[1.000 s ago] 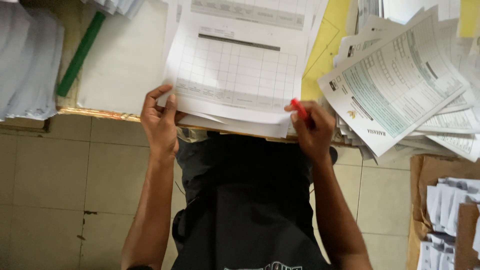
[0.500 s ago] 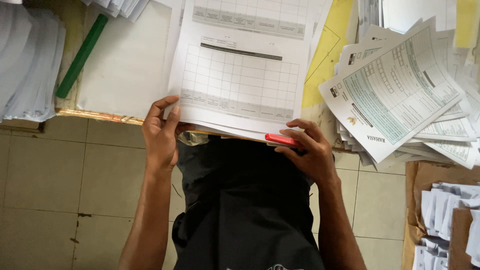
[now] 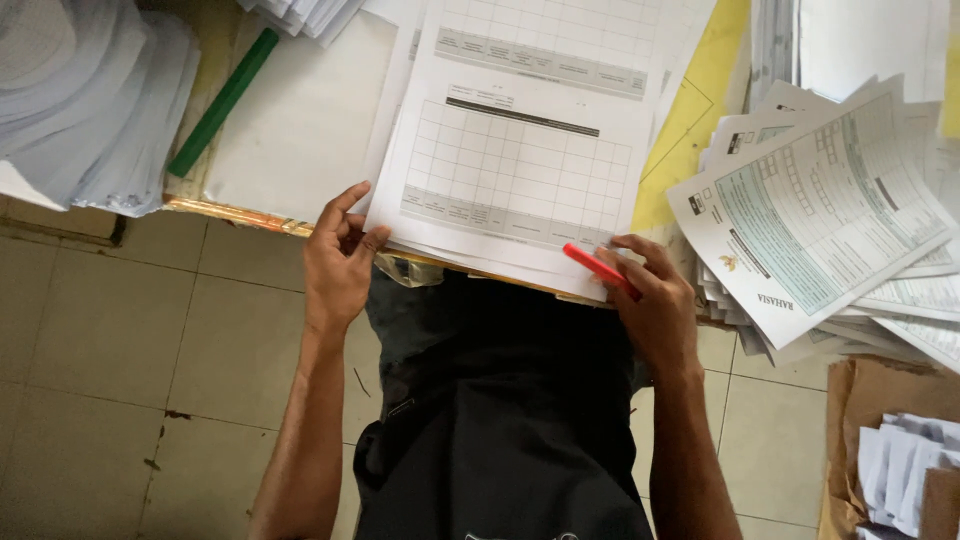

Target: Marking and sorting printed documents into stacks on a table using a red pen.

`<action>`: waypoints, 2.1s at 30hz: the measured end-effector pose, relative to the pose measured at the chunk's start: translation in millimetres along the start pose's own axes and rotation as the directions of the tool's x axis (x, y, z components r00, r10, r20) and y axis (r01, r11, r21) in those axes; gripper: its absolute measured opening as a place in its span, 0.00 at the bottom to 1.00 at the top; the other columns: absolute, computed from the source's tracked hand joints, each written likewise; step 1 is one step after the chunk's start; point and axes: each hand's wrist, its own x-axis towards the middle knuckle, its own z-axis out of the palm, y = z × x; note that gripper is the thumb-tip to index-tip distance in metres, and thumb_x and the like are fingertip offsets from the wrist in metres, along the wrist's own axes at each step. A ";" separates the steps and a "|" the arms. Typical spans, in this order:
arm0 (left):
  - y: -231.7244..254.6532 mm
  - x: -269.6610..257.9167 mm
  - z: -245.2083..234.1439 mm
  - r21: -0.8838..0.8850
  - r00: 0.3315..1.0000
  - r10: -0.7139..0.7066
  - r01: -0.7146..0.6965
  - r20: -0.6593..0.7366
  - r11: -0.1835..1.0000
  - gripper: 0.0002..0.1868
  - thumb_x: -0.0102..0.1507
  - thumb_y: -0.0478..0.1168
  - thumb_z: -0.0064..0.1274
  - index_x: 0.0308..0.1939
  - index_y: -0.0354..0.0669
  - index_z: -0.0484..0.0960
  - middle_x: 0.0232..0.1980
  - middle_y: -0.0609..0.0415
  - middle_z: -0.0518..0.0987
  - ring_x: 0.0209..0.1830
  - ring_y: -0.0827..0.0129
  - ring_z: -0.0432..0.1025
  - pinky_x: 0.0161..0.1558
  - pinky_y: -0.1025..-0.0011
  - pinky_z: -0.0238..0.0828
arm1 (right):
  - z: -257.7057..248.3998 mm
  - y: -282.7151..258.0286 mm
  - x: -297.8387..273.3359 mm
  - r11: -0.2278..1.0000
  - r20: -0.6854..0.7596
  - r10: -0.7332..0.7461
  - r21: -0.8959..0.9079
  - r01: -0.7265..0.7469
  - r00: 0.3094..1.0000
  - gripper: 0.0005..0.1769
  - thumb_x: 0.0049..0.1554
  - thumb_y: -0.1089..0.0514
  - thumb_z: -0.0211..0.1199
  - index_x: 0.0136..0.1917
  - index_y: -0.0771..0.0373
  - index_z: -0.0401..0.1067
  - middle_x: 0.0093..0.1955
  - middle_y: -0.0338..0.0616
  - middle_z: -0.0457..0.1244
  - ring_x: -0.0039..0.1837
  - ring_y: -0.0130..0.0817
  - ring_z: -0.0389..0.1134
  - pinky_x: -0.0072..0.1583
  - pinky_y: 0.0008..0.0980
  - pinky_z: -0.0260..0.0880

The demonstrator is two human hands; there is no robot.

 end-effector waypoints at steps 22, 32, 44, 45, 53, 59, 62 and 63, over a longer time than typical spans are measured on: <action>39.2 -1.8 -7.2 0.333 0.993 0.111 -0.121 0.050 0.935 0.40 0.57 0.47 0.73 0.72 0.49 0.74 0.66 0.40 0.66 0.45 0.56 0.69 0.45 0.60 0.73 | -15.8 5.5 19.0 0.928 -0.116 -0.047 0.363 0.087 0.992 0.04 0.62 0.58 0.65 0.48 0.57 0.79 0.51 0.45 0.71 0.43 0.37 0.72 0.43 0.32 0.71; 94.2 -13.3 0.8 0.082 0.822 0.472 -0.520 0.320 0.850 0.07 0.61 0.38 0.64 0.42 0.55 0.91 0.39 0.60 0.86 0.39 0.63 0.77 0.46 0.64 0.73 | -48.6 2.8 -21.4 0.735 -0.241 0.255 0.678 -0.026 0.936 0.17 0.64 0.47 0.58 0.48 0.64 0.73 0.51 0.56 0.68 0.35 0.30 0.68 0.33 0.22 0.65; 90.8 -16.0 50.6 -0.009 0.995 0.021 -0.020 0.100 1.000 0.08 0.61 0.43 0.68 0.37 0.44 0.88 0.25 0.49 0.83 0.25 0.74 0.70 0.27 0.71 0.69 | -17.3 -11.6 -26.8 0.860 -0.439 0.061 0.479 0.176 0.897 0.15 0.67 0.54 0.50 0.59 0.60 0.73 0.60 0.48 0.67 0.60 0.45 0.70 0.58 0.38 0.71; 87.1 -9.8 52.9 0.004 0.999 0.008 -0.009 0.043 1.000 0.09 0.62 0.44 0.66 0.40 0.43 0.87 0.27 0.46 0.83 0.27 0.73 0.71 0.28 0.68 0.71 | -16.1 -23.7 -22.8 0.936 -0.290 -0.164 0.257 0.242 0.943 0.16 0.65 0.51 0.54 0.57 0.63 0.76 0.56 0.50 0.71 0.63 0.55 0.70 0.63 0.47 0.67; 40.0 54.8 50.2 0.413 0.978 0.164 -0.203 0.128 0.888 0.28 0.69 0.43 0.57 0.67 0.30 0.69 0.62 0.30 0.73 0.63 0.32 0.66 0.62 0.40 0.64 | 35.1 -30.4 9.3 0.956 -0.020 -0.289 -0.058 0.288 0.957 0.19 0.65 0.52 0.57 0.68 0.50 0.73 0.70 0.44 0.65 0.73 0.47 0.63 0.73 0.49 0.53; -8.3 84.0 56.3 0.762 0.952 0.210 -0.304 0.221 0.572 0.22 0.73 0.47 0.51 0.68 0.43 0.75 0.58 0.50 0.70 0.59 0.57 0.62 0.56 0.61 0.63 | 45.7 -20.5 23.5 0.963 0.027 -0.267 -0.037 0.268 0.963 0.23 0.64 0.51 0.58 0.71 0.53 0.70 0.72 0.45 0.64 0.75 0.46 0.62 0.75 0.48 0.50; -19.2 92.4 58.2 0.790 0.958 0.193 -0.286 0.214 0.542 0.19 0.73 0.49 0.49 0.65 0.45 0.78 0.55 0.52 0.71 0.57 0.59 0.62 0.55 0.62 0.63 | 43.4 -21.3 27.2 0.961 0.065 -0.270 -0.039 0.273 0.961 0.23 0.64 0.52 0.58 0.72 0.53 0.69 0.72 0.44 0.64 0.75 0.44 0.61 0.76 0.45 0.48; -23.9 97.4 58.8 0.796 0.957 0.188 -0.290 0.222 0.531 0.19 0.74 0.51 0.49 0.63 0.46 0.79 0.53 0.53 0.70 0.57 0.60 0.62 0.54 0.63 0.63 | 42.4 -21.9 30.0 0.960 0.075 -0.274 -0.046 0.278 0.959 0.23 0.64 0.52 0.58 0.72 0.53 0.69 0.72 0.44 0.64 0.75 0.44 0.61 0.76 0.46 0.48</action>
